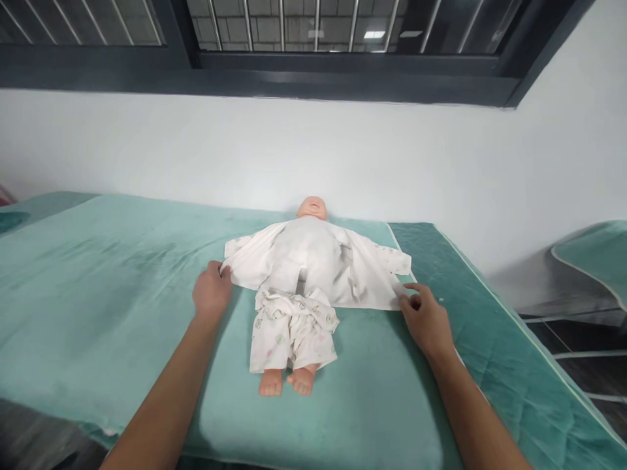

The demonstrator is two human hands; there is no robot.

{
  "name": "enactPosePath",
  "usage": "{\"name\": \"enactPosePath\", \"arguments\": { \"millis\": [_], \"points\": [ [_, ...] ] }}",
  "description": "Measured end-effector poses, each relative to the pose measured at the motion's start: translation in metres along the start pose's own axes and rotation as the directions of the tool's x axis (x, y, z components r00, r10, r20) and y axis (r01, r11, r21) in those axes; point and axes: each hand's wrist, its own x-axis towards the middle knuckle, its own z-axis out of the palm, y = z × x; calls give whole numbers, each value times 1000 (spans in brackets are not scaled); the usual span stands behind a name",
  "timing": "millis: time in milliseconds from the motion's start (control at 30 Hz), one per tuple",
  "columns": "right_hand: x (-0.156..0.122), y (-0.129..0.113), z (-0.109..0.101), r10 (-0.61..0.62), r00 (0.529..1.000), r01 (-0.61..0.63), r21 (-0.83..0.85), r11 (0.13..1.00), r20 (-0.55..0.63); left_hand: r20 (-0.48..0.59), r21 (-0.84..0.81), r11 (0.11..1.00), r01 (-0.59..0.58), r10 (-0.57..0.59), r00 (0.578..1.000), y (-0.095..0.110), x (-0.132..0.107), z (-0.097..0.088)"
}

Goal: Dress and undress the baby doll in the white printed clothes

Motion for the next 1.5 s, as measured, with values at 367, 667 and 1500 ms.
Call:
{"name": "enactPosePath", "arguments": {
  "millis": [367, 667, 1500],
  "points": [
    [-10, -21, 13, -256, 943, 230, -139, 963, -212, -194, 14, 963, -268, 266, 944, 7, -3, 6],
    [-26, -92, 39, -745, 657, 753, -47, 656, 115, 41, -261, 568, -781, 815, 579, 33, -23, 4],
    [-34, -111, 36, -595, 802, 444, 614, 653, 54, 367, -860, 509, 9, 608, 704, 36, -30, -21]
  ]
}}
